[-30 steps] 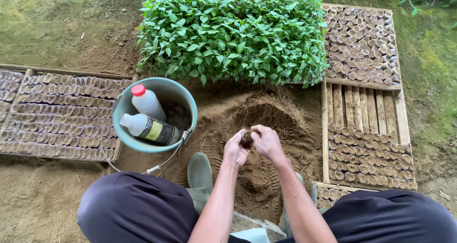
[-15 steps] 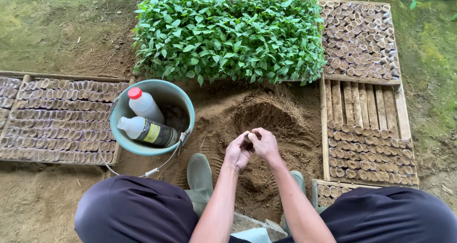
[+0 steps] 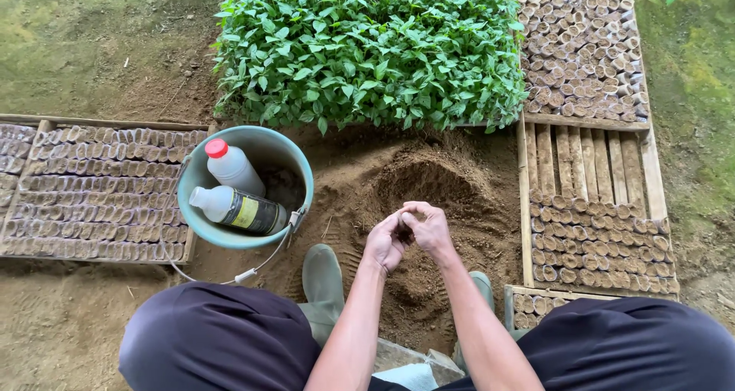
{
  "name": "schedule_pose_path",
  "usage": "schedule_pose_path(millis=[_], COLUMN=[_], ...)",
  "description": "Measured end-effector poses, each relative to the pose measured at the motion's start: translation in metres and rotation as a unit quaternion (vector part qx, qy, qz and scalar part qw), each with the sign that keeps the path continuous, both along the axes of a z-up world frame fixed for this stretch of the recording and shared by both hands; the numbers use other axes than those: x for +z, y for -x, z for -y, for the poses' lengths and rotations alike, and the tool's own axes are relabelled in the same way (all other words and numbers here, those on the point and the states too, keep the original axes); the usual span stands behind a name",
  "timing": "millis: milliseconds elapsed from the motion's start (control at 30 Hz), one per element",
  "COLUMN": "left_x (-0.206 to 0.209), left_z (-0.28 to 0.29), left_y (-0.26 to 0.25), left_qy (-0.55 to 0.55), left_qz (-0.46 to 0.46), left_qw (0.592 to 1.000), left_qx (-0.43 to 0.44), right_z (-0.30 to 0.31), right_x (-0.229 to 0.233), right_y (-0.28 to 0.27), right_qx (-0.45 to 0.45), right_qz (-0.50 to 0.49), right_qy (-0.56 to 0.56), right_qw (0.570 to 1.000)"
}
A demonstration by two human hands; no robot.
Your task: The person sits on the ground and fills small plastic seedling pots with soil by hand. They scoop soil from a pile, pack it into the pots, and place the filled pots onto a wooden tray. The person repeats this process throughout the video.
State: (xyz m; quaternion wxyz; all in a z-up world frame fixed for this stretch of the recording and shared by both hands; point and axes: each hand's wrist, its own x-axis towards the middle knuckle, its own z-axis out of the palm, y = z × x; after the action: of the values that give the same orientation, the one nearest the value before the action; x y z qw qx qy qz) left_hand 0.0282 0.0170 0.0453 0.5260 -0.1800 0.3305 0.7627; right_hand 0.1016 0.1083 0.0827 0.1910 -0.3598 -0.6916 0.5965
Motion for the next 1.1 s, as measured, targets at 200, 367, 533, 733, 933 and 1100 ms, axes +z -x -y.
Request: schedule_pose_path(millis=[200,367,533,733,933,1100], left_x=[0.02,0.014,-0.006,-0.023,-0.01,-0.032], left_z=[-0.001,0.0,-0.002,-0.006,0.0,0.007], left_y=[0.006,0.005,0.008,0.009,0.009,0.02], left_qy=[-0.001,-0.011,-0.019,-0.022,0.0,0.0], left_qz=[0.016,0.04,0.067,0.063,0.06,0.104], left_qw=[1.0,0.999,0.996,0.997,0.997,0.99], left_qx=[0.011,0.028,0.051,0.047,0.047,0.096], right_z=[0.002,0.0,-0.001,-0.002,0.001,-0.02], right_x=[0.024,0.035,0.023,-0.012,0.015,0.029], right_y=[-0.003,-0.001,-0.003,0.0,0.001,-0.012], right_qx=[-0.059,-0.075,0.007,0.07,0.044,-0.062], right_qz=[-0.065,-0.08,-0.066,-0.048,-0.068,-0.089], right_qy=[0.095,0.138,0.022,-0.092,-0.054,0.162], right_qw=[0.992,0.984,0.998,0.992,0.995,0.981])
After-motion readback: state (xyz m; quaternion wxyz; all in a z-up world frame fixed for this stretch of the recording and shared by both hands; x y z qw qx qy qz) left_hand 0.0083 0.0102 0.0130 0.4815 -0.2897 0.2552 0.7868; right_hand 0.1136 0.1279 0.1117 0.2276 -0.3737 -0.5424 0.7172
